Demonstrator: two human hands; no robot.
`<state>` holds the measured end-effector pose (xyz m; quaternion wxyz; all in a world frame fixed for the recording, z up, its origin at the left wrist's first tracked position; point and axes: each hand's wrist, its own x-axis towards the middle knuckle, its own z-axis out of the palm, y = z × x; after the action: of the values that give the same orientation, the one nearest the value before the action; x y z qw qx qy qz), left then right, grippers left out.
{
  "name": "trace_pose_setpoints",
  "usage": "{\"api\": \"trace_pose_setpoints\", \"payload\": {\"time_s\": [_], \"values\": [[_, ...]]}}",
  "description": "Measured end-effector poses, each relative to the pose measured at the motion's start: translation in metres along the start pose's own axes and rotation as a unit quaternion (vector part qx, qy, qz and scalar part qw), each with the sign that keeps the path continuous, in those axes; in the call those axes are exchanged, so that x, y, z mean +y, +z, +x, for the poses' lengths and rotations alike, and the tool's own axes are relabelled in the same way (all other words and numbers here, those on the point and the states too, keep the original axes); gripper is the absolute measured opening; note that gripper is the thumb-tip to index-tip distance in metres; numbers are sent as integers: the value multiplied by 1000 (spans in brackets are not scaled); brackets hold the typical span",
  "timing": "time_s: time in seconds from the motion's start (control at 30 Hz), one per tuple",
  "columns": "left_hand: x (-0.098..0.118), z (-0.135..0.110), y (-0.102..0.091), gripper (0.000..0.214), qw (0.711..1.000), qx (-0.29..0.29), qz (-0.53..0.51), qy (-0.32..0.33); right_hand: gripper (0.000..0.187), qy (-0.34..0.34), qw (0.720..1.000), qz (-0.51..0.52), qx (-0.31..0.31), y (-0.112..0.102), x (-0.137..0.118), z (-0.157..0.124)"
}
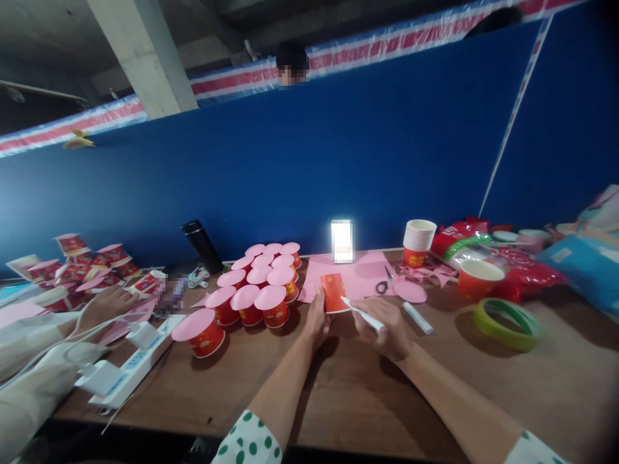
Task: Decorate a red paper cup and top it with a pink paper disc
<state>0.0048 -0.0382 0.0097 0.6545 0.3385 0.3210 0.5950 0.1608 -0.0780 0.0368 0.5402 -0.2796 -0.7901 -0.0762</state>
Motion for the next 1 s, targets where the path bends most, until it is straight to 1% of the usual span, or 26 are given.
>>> {"api": "trace_pose_setpoints", "payload": {"time_s": [0.13, 0.3, 0.43, 0.6, 0.8, 1.0], "values": [[0, -1, 0, 51, 1000, -6, -8, 0, 25, 5, 1000, -3, -7, 0, 0, 0], [3, -5, 3, 52, 999, -26, 17, -17, 25, 10, 1000, -5, -6, 2, 0, -1], [3, -5, 4, 53, 1000, -19, 16, -12, 25, 12, 1000, -9, -7, 2, 1, -1], [1, -3, 4, 52, 999, -33, 3, -3, 25, 15, 1000, -6, -6, 2, 2, -2], [2, -5, 6, 52, 1000, -11, 17, -14, 26, 22, 1000, -9, -1, 2, 3, -3], [-2, -2, 1, 49, 1000, -25, 16, -3, 24, 20, 1000, -7, 8, 1, 3, 0]]}}
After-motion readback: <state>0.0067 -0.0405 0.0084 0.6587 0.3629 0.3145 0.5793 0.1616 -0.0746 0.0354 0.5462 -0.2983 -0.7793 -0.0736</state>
